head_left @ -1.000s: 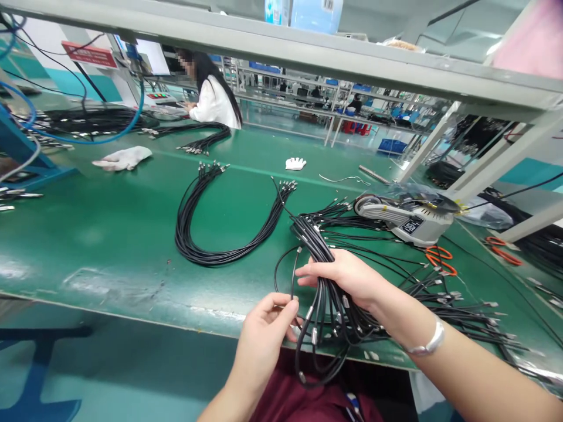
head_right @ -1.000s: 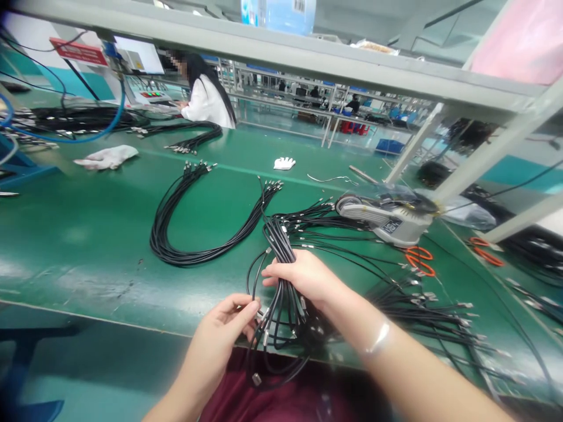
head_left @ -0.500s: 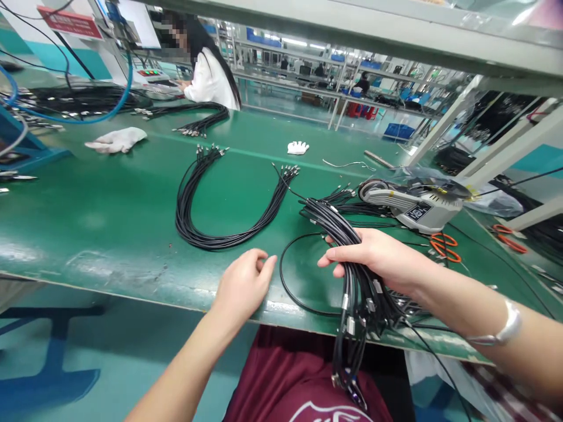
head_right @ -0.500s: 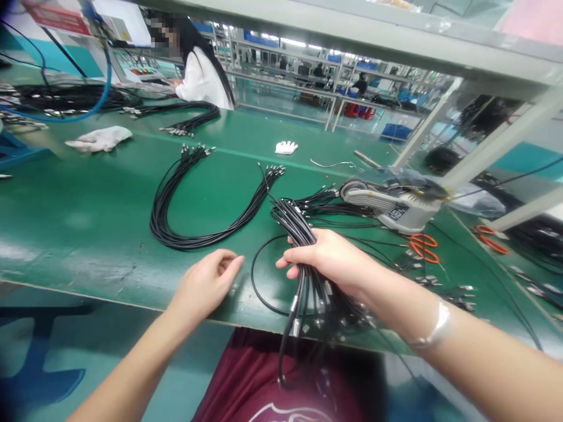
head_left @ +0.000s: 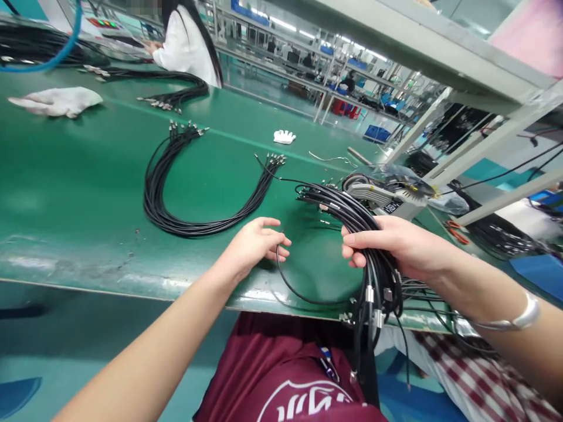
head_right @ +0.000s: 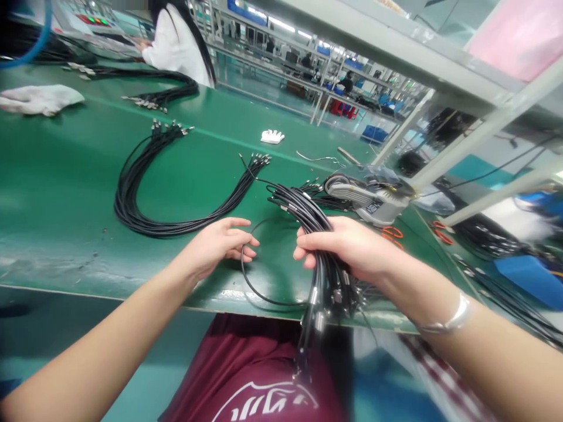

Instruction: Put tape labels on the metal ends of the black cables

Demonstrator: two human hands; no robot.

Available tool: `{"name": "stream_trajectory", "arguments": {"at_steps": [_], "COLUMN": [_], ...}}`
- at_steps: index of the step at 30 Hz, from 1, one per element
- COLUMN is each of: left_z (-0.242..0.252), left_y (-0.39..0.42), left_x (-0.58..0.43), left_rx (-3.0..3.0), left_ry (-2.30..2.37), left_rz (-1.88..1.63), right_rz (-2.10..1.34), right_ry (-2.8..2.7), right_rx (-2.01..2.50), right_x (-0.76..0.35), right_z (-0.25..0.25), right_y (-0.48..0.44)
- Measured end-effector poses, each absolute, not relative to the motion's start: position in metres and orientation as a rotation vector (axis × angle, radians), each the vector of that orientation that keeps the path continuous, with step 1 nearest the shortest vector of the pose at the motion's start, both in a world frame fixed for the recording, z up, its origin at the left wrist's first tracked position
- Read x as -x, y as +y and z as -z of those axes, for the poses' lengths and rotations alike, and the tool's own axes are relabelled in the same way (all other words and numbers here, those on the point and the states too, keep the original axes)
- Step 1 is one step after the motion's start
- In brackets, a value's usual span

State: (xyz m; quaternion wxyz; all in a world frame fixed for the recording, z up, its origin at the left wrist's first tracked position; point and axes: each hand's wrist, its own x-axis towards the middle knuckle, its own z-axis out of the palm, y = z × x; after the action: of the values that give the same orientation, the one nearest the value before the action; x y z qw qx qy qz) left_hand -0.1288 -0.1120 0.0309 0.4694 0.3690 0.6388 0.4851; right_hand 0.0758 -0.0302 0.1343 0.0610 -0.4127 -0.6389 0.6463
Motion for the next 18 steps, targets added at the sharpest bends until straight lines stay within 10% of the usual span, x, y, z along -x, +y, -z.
{"name": "stream_trajectory", "arguments": {"at_steps": [18], "left_z": [-0.011], "left_y": [-0.112], "left_x": [0.153], "left_rx": [-0.639], "left_ry": [1.292], "left_rz": [-1.37], "right_rz": [-1.889], "right_ry": [-1.905], "right_rx": [1.131], "right_x": [-0.131], "right_z": [-0.173], "right_y": [-0.034]}}
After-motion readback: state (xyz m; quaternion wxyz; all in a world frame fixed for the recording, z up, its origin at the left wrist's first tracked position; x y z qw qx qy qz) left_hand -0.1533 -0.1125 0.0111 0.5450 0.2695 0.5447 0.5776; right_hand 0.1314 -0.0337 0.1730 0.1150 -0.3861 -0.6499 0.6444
